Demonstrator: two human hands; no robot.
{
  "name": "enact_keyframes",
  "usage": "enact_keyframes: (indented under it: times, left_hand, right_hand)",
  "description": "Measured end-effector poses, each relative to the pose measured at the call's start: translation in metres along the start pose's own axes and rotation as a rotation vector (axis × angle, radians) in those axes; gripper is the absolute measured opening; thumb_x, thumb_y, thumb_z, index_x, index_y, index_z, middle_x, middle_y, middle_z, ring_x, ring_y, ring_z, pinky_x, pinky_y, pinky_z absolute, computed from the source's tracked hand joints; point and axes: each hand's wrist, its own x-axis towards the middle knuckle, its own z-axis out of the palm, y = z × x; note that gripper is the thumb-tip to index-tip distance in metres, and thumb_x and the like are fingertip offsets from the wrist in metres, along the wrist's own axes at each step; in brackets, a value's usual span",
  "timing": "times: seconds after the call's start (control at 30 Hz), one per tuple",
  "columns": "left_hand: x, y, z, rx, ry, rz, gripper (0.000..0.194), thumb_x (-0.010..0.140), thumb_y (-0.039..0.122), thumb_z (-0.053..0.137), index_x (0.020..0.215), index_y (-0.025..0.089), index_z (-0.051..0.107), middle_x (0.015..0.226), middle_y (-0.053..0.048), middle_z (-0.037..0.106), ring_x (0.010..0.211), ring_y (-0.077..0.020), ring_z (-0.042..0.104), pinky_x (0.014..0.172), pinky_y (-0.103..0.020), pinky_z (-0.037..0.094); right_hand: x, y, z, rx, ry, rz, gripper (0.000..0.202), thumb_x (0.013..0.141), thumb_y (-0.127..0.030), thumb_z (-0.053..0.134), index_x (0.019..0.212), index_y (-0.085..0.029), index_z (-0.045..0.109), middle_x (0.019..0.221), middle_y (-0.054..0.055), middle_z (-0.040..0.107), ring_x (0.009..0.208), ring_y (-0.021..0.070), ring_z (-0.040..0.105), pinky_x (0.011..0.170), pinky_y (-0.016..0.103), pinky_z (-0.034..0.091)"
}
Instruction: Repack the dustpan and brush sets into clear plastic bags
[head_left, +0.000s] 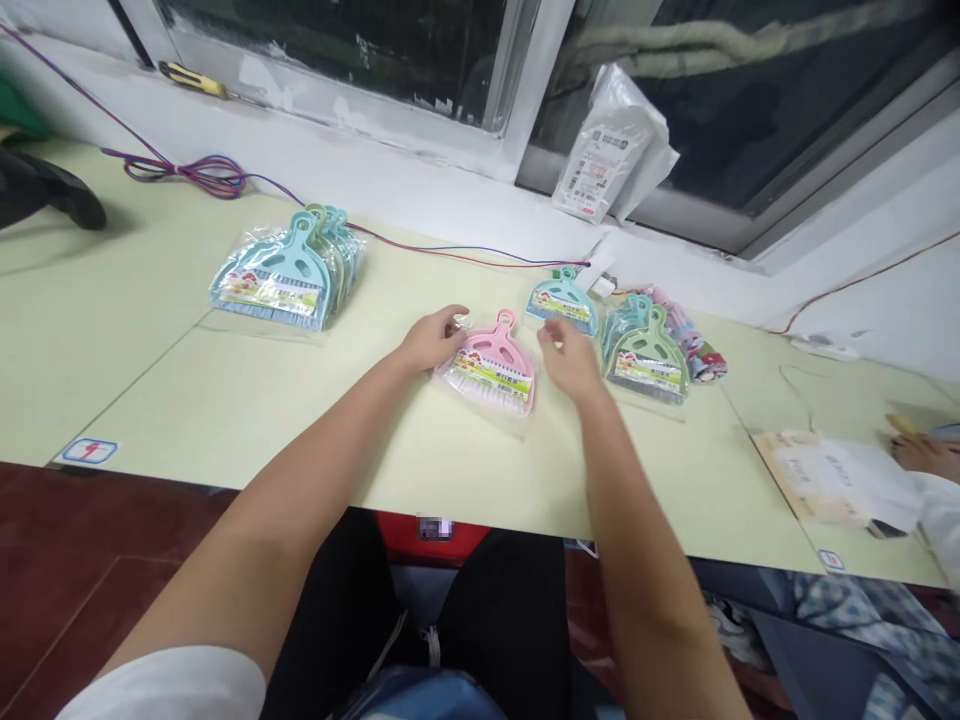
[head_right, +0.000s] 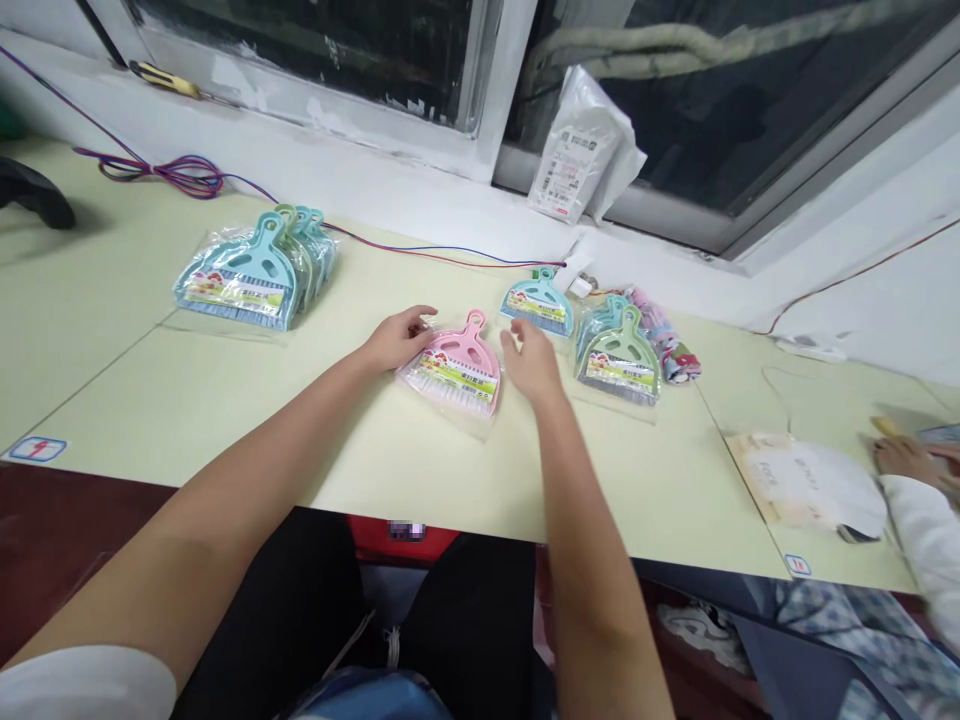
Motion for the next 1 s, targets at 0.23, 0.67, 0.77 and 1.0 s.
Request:
enact_keyframes:
  times: [0.23,0.67,0.77,1.0]
  left_hand:
    - [-0.001,0.006,-0.004,0.009,-0.001,-0.046,0.044,0.082,0.024,0.058,0.125,0.022,0.068,0.087,-0.002,0.07,0.075,-0.0173,0.061,0.071,-0.03,0.046]
    - [-0.007,0.014,-0.009,0.122,0.021,-0.034,0.043,0.098,0.053,0.047,0.113,0.021,0.071,0.079,-0.004,0.07,0.074,-0.0196,0.062,0.064,-0.031,0.039]
    - [-0.009,0.018,-0.013,0.159,0.045,-0.086,0.045,0.099,0.054,0.046,0.117,0.021,0.069,0.085,-0.005,0.074,0.077,-0.0209,0.065,0.064,-0.031,0.04]
    - [-0.013,0.023,-0.013,0.205,0.129,-0.204,0.066,0.1,0.065,0.037,0.143,0.019,0.055,0.094,-0.009,0.077,0.095,-0.0285,0.07,0.076,-0.035,0.047]
  right_hand:
    - [-0.018,0.013,0.039,-0.045,-0.06,0.044,0.034,0.093,-0.038,0.056,0.116,-0.017,0.069,0.107,0.011,0.074,0.092,0.0243,0.068,0.092,0.042,0.054]
    - [-0.014,0.022,0.06,0.514,0.02,0.175,0.036,0.077,-0.036,0.072,0.109,-0.02,0.065,0.115,0.012,0.073,0.1,0.0237,0.072,0.1,0.046,0.058]
    - [-0.012,0.019,0.064,0.639,-0.005,0.176,0.039,0.073,-0.035,0.076,0.108,-0.021,0.064,0.117,0.012,0.072,0.104,0.0243,0.072,0.104,0.048,0.056]
    - [-0.013,0.011,0.071,0.821,-0.107,0.131,0.042,0.072,-0.035,0.08,0.109,-0.023,0.067,0.122,0.011,0.073,0.118,0.0257,0.069,0.115,0.048,0.049]
